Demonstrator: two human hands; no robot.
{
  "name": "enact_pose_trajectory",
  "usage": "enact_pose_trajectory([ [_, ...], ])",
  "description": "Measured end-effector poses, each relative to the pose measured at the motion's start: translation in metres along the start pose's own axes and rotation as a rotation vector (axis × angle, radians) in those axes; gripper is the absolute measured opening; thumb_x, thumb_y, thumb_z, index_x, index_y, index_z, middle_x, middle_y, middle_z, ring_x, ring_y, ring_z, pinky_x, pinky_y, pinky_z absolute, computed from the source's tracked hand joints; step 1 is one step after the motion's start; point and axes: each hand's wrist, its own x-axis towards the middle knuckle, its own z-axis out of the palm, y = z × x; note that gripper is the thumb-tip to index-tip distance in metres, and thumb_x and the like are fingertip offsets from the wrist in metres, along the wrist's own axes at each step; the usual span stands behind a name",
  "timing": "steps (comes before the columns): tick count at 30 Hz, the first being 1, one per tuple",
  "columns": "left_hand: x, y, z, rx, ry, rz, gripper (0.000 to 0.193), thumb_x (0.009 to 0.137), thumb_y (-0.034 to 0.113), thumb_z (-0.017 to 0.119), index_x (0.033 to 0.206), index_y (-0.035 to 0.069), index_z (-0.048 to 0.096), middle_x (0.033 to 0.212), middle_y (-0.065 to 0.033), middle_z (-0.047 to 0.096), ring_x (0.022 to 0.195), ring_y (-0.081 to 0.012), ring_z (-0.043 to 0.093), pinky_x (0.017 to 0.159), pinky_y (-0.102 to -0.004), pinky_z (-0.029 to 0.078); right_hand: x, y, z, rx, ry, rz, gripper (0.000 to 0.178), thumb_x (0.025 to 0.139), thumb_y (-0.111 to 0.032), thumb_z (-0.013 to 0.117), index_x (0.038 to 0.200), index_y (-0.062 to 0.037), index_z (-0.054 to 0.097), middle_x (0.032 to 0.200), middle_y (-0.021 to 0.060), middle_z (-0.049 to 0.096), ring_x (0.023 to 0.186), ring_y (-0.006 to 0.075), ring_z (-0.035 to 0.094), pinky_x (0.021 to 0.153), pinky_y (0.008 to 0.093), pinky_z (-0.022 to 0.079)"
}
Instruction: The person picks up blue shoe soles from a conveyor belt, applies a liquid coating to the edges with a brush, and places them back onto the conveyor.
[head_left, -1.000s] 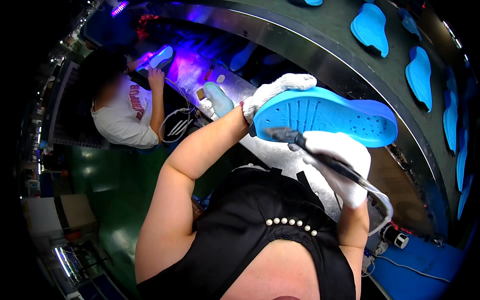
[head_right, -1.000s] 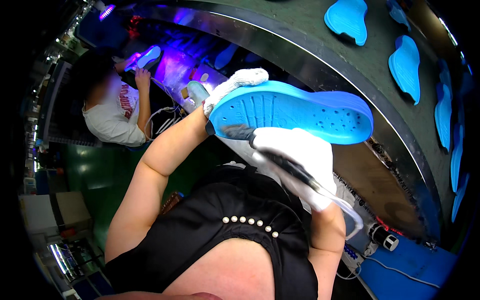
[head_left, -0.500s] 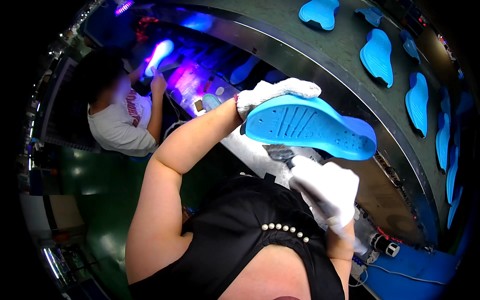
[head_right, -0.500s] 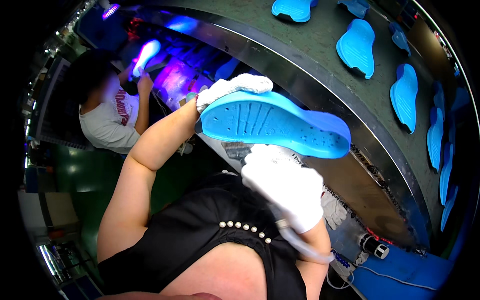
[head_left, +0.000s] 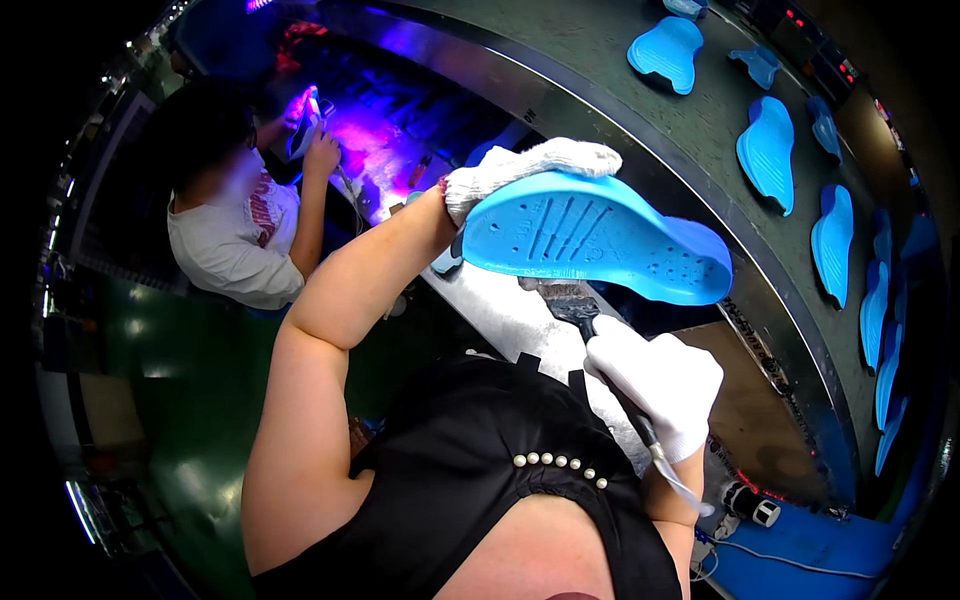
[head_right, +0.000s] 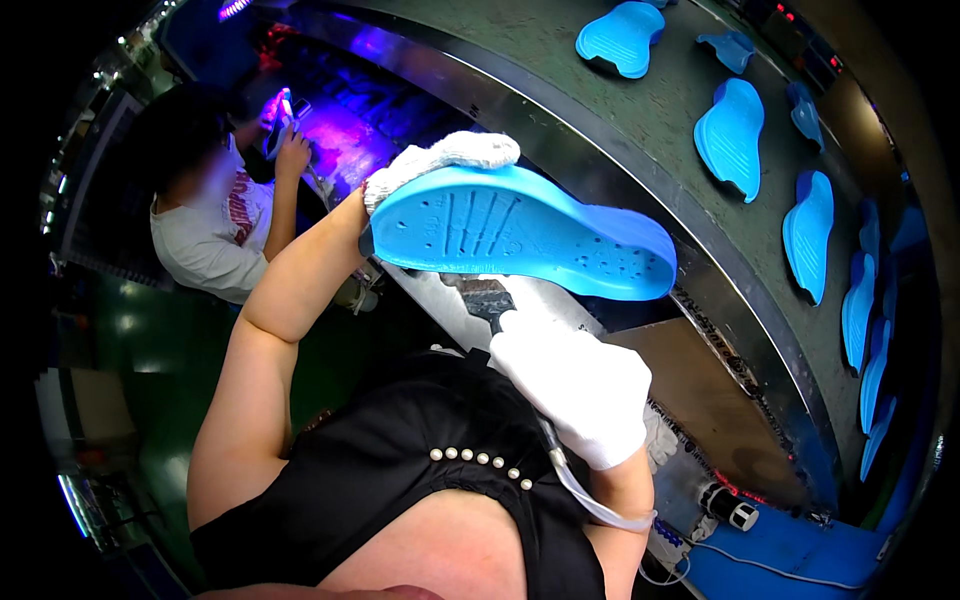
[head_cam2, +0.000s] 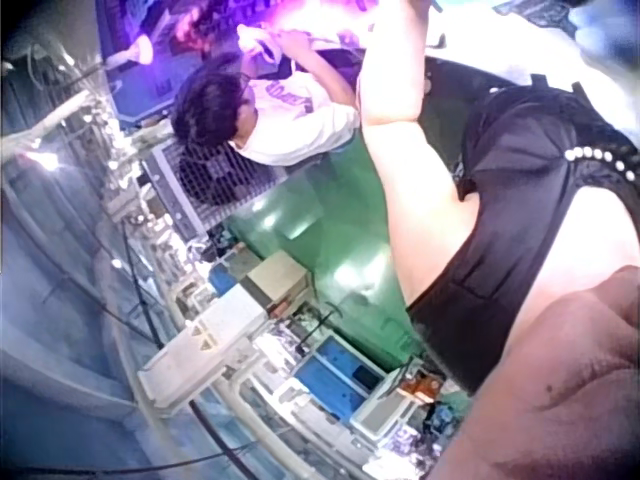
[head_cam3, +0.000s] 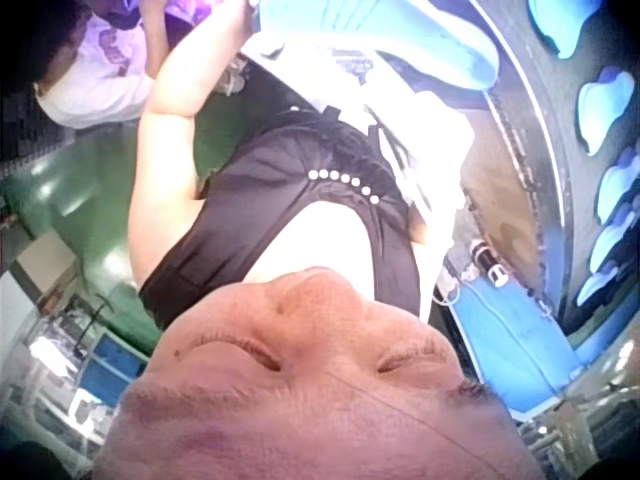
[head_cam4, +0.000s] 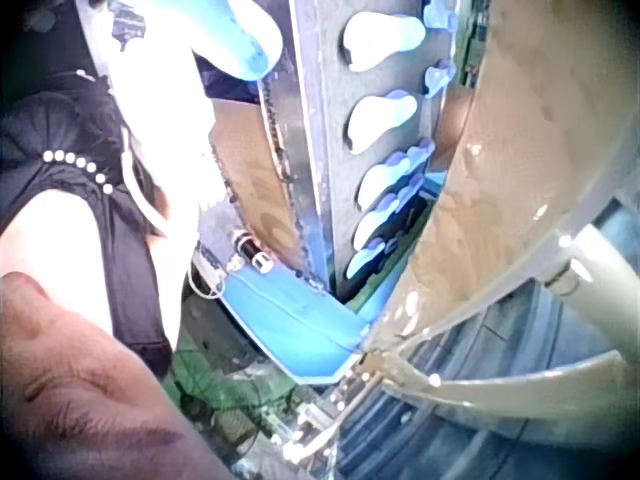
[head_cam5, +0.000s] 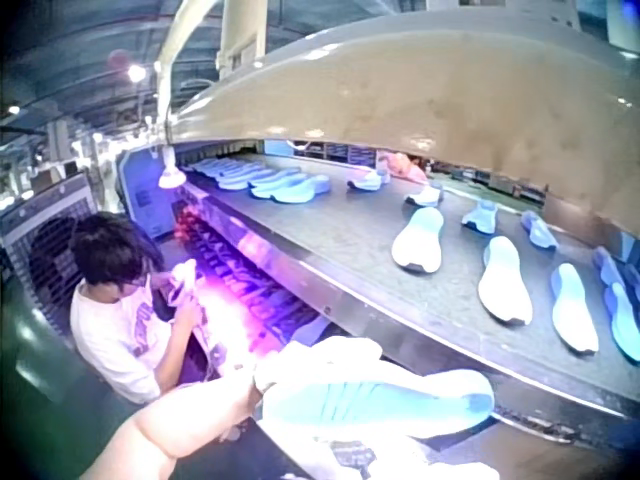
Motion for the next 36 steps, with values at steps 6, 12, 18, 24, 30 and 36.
enact_pose_trajectory([
  [6,-0.009,0.021,-0.01,-0.378,0.044,-0.329,0.058,0.092,0.047,0.052,0.133,0.007,0.051,0.131,-0.019,0.05,0.11,-0.0305,0.056,0.09,-0.0413,0.05,0.008,0.012,-0.002,0.154,0.007,0.069,0.028,0.063,-0.01,0.073,0.091,-0.0096,0.074,0.09,0.0095,0.072,0.061,0.0181,0.062,0.054,0.0256,0.046],
  [12,-0.019,0.022,-0.026,-0.451,0.031,-0.346,0.066,0.091,0.053,0.049,0.132,0.0,0.05,0.124,-0.0254,0.053,0.099,-0.0338,0.06,0.081,-0.0429,0.053,0.02,0.017,0.004,0.218,0.269,0.178,0.031,0.059,-0.003,0.081,0.089,-0.0094,0.074,0.078,0.0079,0.069,0.057,0.0222,0.059,0.057,0.0315,0.047],
  [18,-0.025,0.019,-0.033,-0.573,-0.008,-0.372,0.076,0.089,0.058,0.047,0.13,-0.006,0.049,0.116,-0.0318,0.056,0.087,-0.0371,0.064,0.072,-0.0446,0.057,0.011,0.012,-0.011,0.069,0.077,0.053,0.033,0.059,-0.003,0.077,0.09,-0.0119,0.074,0.075,0.005,0.068,0.062,0.0223,0.061,0.059,0.0299,0.046],
  [24,-0.03,0.01,-0.023,-1.209,-0.145,-0.257,0.086,0.088,0.062,0.045,0.134,-0.01,0.042,0.113,-0.0374,0.057,0.082,-0.0413,0.067,0.065,-0.0464,0.059,0.029,0.01,0.0,0.476,0.102,0.129,0.03,0.06,-0.001,0.082,0.088,-0.0055,0.071,0.085,0.0085,0.072,0.07,0.0192,0.06,0.068,0.0304,0.045],
  [30,-0.032,-0.027,0.034,-1.273,0.3,-0.051,0.059,0.091,0.053,0.047,0.117,0.001,0.041,0.116,-0.026,0.056,0.101,-0.0374,0.061,0.088,-0.0472,0.053,0.064,0.006,0.049,0.297,0.403,0.147,0.031,0.064,-0.002,0.082,0.094,-0.0039,0.071,0.093,0.0098,0.07,0.084,0.025,0.06,0.079,0.0367,0.048],
  [36,0.009,0.019,-0.036,-1.281,-0.121,0.052,0.089,0.089,0.067,0.039,0.139,-0.007,0.033,0.125,-0.0355,0.049,0.109,-0.0448,0.056,0.081,-0.0528,0.056,0.04,0.01,0.049,0.631,0.611,0.308,0.024,0.083,-0.005,0.071,0.1,0.0055,0.057,0.094,0.0156,0.061,0.088,0.0253,0.061,0.083,0.0361,0.05],
])
